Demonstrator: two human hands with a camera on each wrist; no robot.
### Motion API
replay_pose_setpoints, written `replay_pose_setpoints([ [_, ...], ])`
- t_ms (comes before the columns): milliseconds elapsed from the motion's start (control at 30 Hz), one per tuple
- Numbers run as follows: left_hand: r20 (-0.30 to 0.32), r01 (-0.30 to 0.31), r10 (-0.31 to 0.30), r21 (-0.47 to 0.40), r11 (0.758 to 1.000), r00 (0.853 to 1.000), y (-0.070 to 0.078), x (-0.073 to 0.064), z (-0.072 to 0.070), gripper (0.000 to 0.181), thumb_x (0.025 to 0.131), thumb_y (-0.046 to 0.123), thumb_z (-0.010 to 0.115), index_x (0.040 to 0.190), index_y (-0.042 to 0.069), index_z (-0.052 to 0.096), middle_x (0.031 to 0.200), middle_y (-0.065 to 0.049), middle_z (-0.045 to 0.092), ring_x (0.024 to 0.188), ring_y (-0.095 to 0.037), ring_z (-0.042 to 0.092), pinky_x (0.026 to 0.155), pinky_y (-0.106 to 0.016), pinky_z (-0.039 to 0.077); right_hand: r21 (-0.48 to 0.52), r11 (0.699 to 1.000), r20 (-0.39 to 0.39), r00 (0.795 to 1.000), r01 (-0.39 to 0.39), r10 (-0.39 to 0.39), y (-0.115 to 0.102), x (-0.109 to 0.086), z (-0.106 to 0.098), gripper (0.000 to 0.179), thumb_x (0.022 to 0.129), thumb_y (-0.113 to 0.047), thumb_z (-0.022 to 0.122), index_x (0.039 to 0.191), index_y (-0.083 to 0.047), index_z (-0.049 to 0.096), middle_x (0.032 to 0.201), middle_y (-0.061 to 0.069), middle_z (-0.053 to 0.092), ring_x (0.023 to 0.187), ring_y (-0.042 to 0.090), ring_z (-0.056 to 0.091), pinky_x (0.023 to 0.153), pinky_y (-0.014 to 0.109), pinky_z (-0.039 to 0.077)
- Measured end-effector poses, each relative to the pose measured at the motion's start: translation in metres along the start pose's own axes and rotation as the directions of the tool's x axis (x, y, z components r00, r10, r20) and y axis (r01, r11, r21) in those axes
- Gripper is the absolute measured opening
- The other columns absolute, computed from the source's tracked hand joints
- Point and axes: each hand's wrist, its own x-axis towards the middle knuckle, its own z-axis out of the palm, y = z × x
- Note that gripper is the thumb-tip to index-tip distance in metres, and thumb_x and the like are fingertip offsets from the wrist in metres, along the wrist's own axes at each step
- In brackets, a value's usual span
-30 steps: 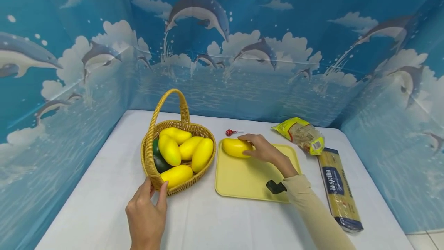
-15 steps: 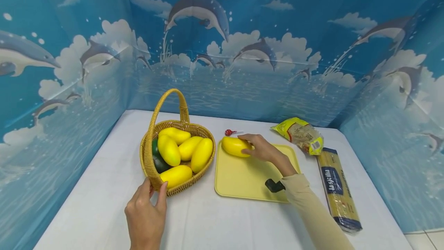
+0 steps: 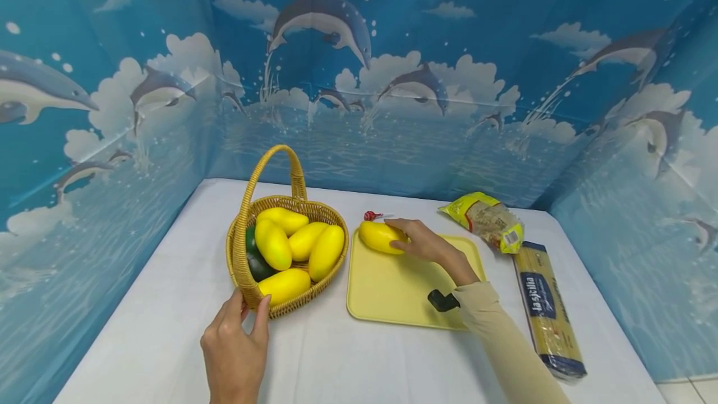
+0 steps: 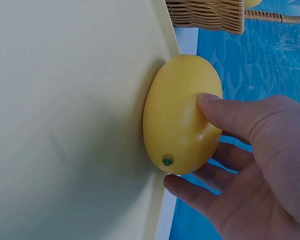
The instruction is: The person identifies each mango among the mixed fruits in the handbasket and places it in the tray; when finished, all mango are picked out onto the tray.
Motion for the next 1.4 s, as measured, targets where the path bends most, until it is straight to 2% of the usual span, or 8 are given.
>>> replay_pose_setpoints([
  [133,0.007,0.004,-0.004,0.001,1.0,1.0,0.0006,0.0005,-0.0005,0.044,0.087,0.006,0.091,0.118,-0.018,0.07,0.105,-0.034,0.076,0.089,-0.046,0.079,0.072,-0.052,0.069,0.015,1.0,0.009,1.0,0.001,-0.001,0.0012,0.0003,-0.0009,0.057,0.105,-0.003,0.069,0.155,0.012,0.046,0.158,0.03,0.052,0.146,0.047,0.051,0.124,0.061,0.042],
  [433,0.014,0.006,-0.006,0.01,1.0,1.0,0.0014,0.0006,0.0001,0.044,0.087,0.006,0.092,0.117,-0.018,0.07,0.105,-0.034,0.076,0.088,-0.046,0.079,0.072,-0.052,0.069,0.006,0.997,0.001,0.998,0.071,-0.071,0.005,0.0001,0.0009,0.057,0.104,0.0,0.069,0.155,0.013,0.046,0.157,0.031,0.052,0.147,0.05,0.048,0.125,0.065,0.039],
  [867,0.014,0.02,-0.02,0.019,1.0,1.0,0.0028,0.0016,-0.0014,0.044,0.087,0.006,0.092,0.117,-0.018,0.07,0.106,-0.034,0.076,0.091,-0.047,0.079,0.074,-0.053,0.069,-0.004,0.999,0.012,0.999,0.051,-0.051,0.003,0.0024,-0.0021,0.059,0.105,-0.004,0.069,0.156,0.012,0.044,0.158,0.031,0.051,0.147,0.05,0.048,0.125,0.064,0.04],
  [1067,0.018,0.046,-0.046,0.026,0.999,0.999,0.0039,0.0009,-0.0016,0.045,0.087,0.006,0.092,0.119,-0.017,0.071,0.108,-0.034,0.076,0.093,-0.047,0.079,0.075,-0.052,0.068,0.013,0.999,0.019,0.999,0.031,-0.032,0.0026,0.0033,-0.0011,0.061,0.105,-0.006,0.07,0.158,0.01,0.043,0.161,0.031,0.047,0.15,0.05,0.045,0.127,0.065,0.037],
  [1400,0.025,0.058,-0.059,0.029,0.998,0.998,0.0045,-0.001,-0.0021,0.046,0.087,0.006,0.091,0.12,-0.017,0.07,0.109,-0.034,0.076,0.093,-0.047,0.079,0.075,-0.051,0.068,-0.001,1.0,-0.008,1.0,0.006,-0.006,0.0006,-0.0014,-0.0037,0.066,0.105,-0.011,0.071,0.162,0.005,0.041,0.162,0.028,0.048,0.149,0.049,0.046,0.126,0.066,0.038],
])
